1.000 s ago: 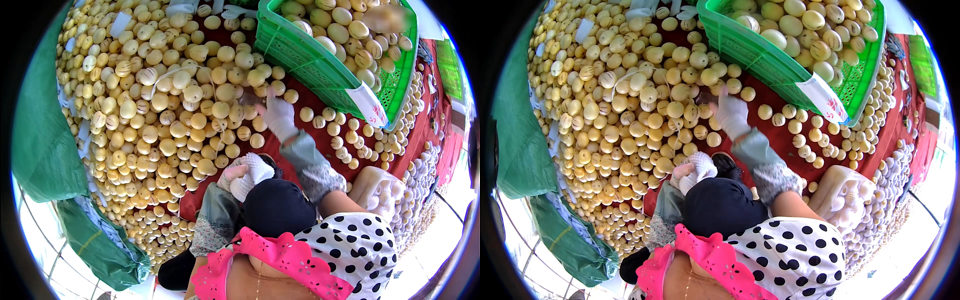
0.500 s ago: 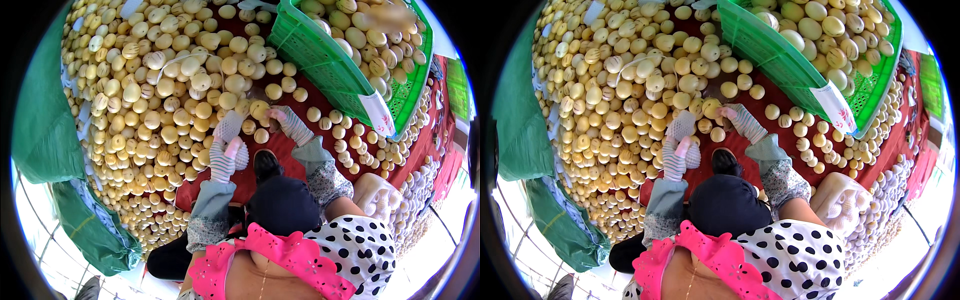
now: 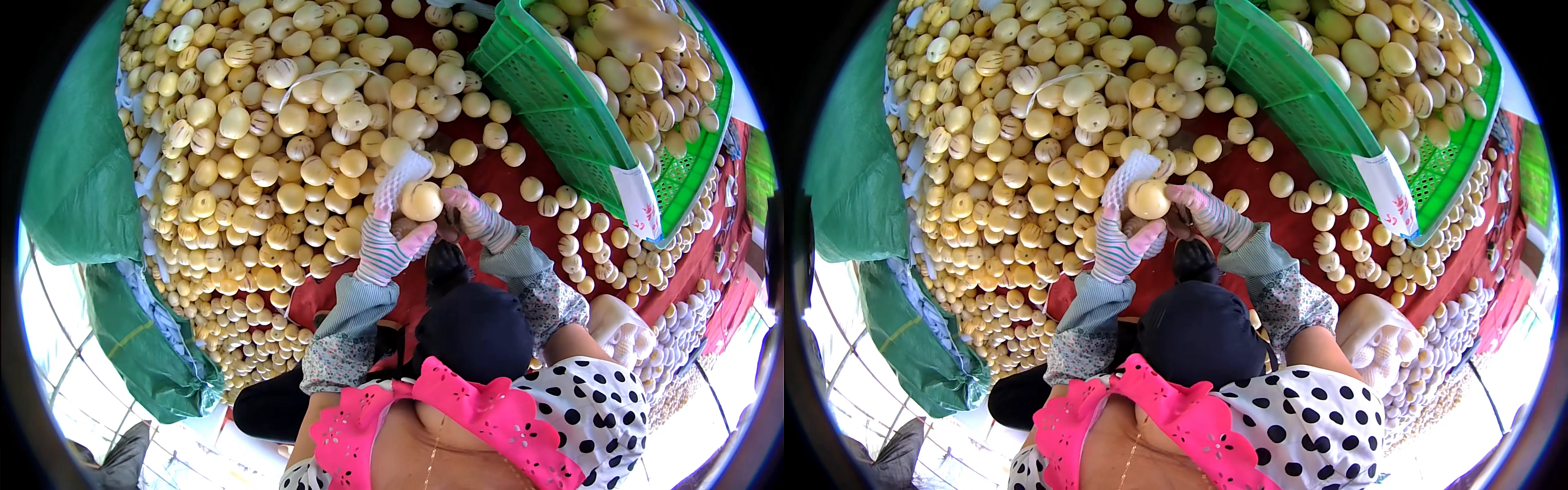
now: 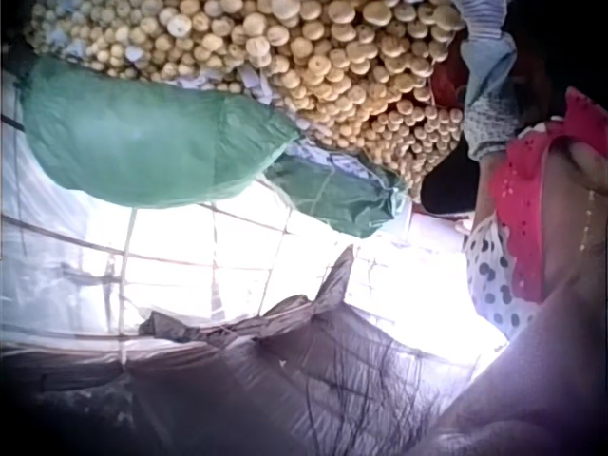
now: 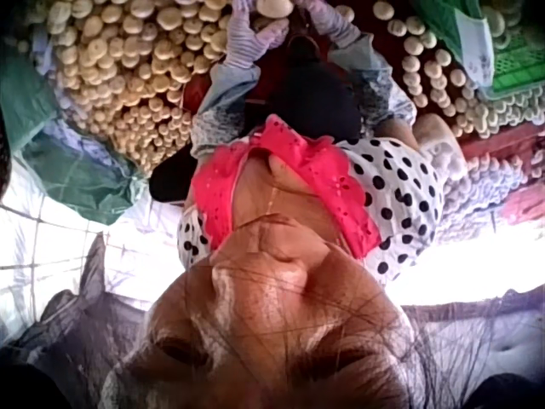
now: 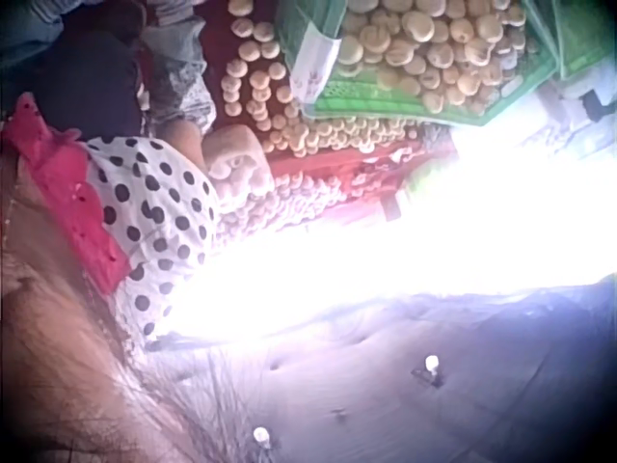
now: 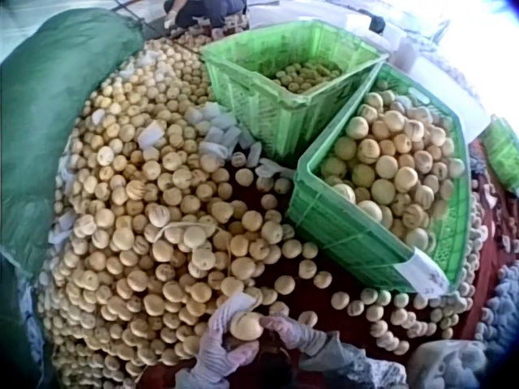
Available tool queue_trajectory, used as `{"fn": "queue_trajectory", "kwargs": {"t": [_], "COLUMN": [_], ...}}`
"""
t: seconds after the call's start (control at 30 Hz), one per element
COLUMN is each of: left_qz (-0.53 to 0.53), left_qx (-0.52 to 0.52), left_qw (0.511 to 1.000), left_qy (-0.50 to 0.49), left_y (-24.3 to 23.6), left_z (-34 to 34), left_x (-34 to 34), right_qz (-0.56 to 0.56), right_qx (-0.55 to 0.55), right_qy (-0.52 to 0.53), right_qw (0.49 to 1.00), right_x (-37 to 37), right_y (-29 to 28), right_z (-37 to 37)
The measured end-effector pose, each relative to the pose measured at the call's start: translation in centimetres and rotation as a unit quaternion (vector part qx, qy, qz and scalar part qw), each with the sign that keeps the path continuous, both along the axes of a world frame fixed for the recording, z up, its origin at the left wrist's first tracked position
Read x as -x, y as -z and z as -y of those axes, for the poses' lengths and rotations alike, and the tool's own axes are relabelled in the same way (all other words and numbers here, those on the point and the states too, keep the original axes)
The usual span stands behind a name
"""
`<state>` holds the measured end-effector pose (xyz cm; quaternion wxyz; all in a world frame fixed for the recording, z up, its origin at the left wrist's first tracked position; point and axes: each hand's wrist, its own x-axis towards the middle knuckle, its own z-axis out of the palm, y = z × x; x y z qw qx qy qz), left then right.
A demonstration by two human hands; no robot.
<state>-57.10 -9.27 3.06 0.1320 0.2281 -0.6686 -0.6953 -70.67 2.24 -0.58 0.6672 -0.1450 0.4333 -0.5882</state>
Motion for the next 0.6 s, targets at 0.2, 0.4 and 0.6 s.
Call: {"fn": "queue_trajectory", "kwargs": {"t": [0.2,0.4,0.6], "left_qz": [-0.033,-0.038,-0.031], "left_qx": [-0.226,-0.461,-0.548], "left_qw": [0.971,0.887,0.835], "left_qy": [-0.068,-0.004,0.042], "left_y": [-1.9,1.3,-0.3], "left_z": [-0.1,-0.2,-0.7], "left_x": [1.0,-1.2,-1.5], "right_qz": [0.056,-0.073,0.229], "right_qx": [-0.016,-0.107,0.021], "right_qy": [-0.016,0.106,0.146], "right_qw": [0.998,0.986,0.962], "right_x": [-0.4,0.1,-1.8], "right_y": [0.3,-1.5,0.0], "right_z": [0.0,0.3,-0.7]}}
